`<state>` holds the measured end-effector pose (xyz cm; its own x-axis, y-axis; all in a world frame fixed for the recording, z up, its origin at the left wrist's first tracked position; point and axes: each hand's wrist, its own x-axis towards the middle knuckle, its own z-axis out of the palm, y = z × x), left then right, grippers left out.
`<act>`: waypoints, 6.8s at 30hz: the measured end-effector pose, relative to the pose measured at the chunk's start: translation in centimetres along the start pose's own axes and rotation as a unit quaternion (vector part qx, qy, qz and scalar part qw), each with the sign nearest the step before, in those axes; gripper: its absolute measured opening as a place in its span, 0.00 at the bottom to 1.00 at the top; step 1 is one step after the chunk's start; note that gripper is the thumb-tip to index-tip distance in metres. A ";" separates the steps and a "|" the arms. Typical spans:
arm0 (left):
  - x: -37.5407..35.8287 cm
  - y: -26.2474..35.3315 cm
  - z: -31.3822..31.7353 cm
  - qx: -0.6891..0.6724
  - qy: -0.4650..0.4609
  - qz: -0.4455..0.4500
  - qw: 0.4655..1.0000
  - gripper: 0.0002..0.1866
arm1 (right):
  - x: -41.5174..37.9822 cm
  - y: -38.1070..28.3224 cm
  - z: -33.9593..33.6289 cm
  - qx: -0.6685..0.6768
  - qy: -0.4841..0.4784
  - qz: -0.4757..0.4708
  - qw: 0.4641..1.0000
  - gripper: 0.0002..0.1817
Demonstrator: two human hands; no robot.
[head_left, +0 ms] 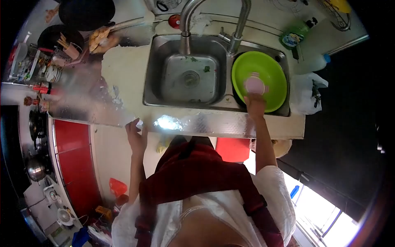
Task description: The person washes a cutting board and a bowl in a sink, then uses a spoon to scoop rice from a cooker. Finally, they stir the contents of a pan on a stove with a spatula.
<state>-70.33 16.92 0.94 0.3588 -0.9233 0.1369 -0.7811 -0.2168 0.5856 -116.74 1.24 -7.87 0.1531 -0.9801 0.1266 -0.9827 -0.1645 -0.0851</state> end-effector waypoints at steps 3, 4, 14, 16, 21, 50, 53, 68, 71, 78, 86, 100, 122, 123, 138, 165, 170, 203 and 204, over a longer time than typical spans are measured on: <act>-0.1 -1.1 -0.1 -0.006 0.012 -0.029 0.999 0.20 | 0.2 -2.5 -0.6 0.051 0.118 -0.009 0.992 0.15; 0.0 -1.4 0.0 -0.025 0.023 -0.040 0.999 0.20 | 0.4 -3.8 -1.1 0.106 0.131 -0.016 0.986 0.14; 2.4 -4.4 -3.0 -0.052 0.044 -0.015 0.998 0.21 | 2.9 -16.4 -0.1 0.170 0.042 -0.075 0.982 0.12; 2.9 -5.9 -4.4 -0.068 0.052 -0.048 0.995 0.20 | 3.5 -20.0 -0.6 0.159 0.027 -0.082 0.984 0.13; 3.8 -13.5 -8.5 -0.070 0.099 -0.026 0.992 0.20 | 5.1 -29.0 0.1 0.165 0.044 -0.138 0.976 0.11; -4.4 -36.2 -26.5 0.020 0.299 -0.335 0.893 0.21 | 15.2 -76.9 2.9 0.349 -0.092 -0.399 0.843 0.08; -5.0 -39.8 -28.8 0.008 0.320 -0.359 0.877 0.21 | 13.3 -83.2 3.5 0.345 -0.109 -0.386 0.849 0.08; -11.8 -61.4 -46.0 0.009 0.351 -0.405 0.845 0.23 | 3.6 -112.5 1.6 0.353 -0.102 -0.471 0.802 0.10; -10.6 -64.7 -47.0 -0.010 0.357 -0.396 0.846 0.23 | 5.6 -116.7 1.6 0.362 -0.128 -0.430 0.817 0.11; -5.9 -73.2 -50.7 -0.021 0.392 -0.402 0.828 0.21 | 10.9 -132.2 0.6 0.457 -0.126 -0.441 0.762 0.14; 3.4 -88.5 -59.7 0.113 0.423 -0.272 0.857 0.21 | 14.9 -154.8 -4.0 0.456 -0.108 -0.535 0.703 0.22; 17.5 -114.5 -59.0 -0.181 0.384 -0.248 0.871 0.12 | 14.0 -164.4 -3.7 0.162 -0.178 -0.591 0.770 0.31; 17.8 -107.3 -66.9 0.067 0.090 -0.260 0.959 0.07 | 14.6 -163.6 -15.1 -0.048 -0.027 -0.595 0.802 0.18; 17.7 -107.5 -66.7 0.060 0.091 -0.243 0.964 0.08 | 14.8 -163.0 -16.0 -0.049 -0.028 -0.595 0.802 0.18; 18.0 -106.6 -67.6 0.035 0.113 -0.223 0.967 0.08 | 10.8 -162.7 -16.4 -0.009 -0.206 -0.573 0.793 0.19; 17.6 -105.5 -68.7 0.063 0.108 -0.199 0.972 0.11 | 9.8 -163.5 -14.2 -0.074 -0.059 -0.531 0.842 0.20; 17.8 -104.1 -70.5 0.060 0.122 -0.216 0.967 0.09 | 9.3 -162.7 -14.7 -0.059 -0.050 -0.558 0.826 0.20; 17.5 -104.2 -71.1 0.011 0.118 -0.186 0.975 0.08 | 10.4 -164.5 -14.4 -0.033 -0.022 -0.567 0.822 0.19; 17.4 -103.8 -71.3 0.006 0.116 -0.184 0.976 0.08 | 10.6 -163.5 -15.8 -0.042 -0.020 -0.560 0.827 0.19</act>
<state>53.42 46.00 -0.53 0.7208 -0.6864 0.0966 -0.5831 -0.5252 0.6197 43.94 19.49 23.00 0.9742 -0.2207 0.0470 -0.2251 -0.9654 0.1320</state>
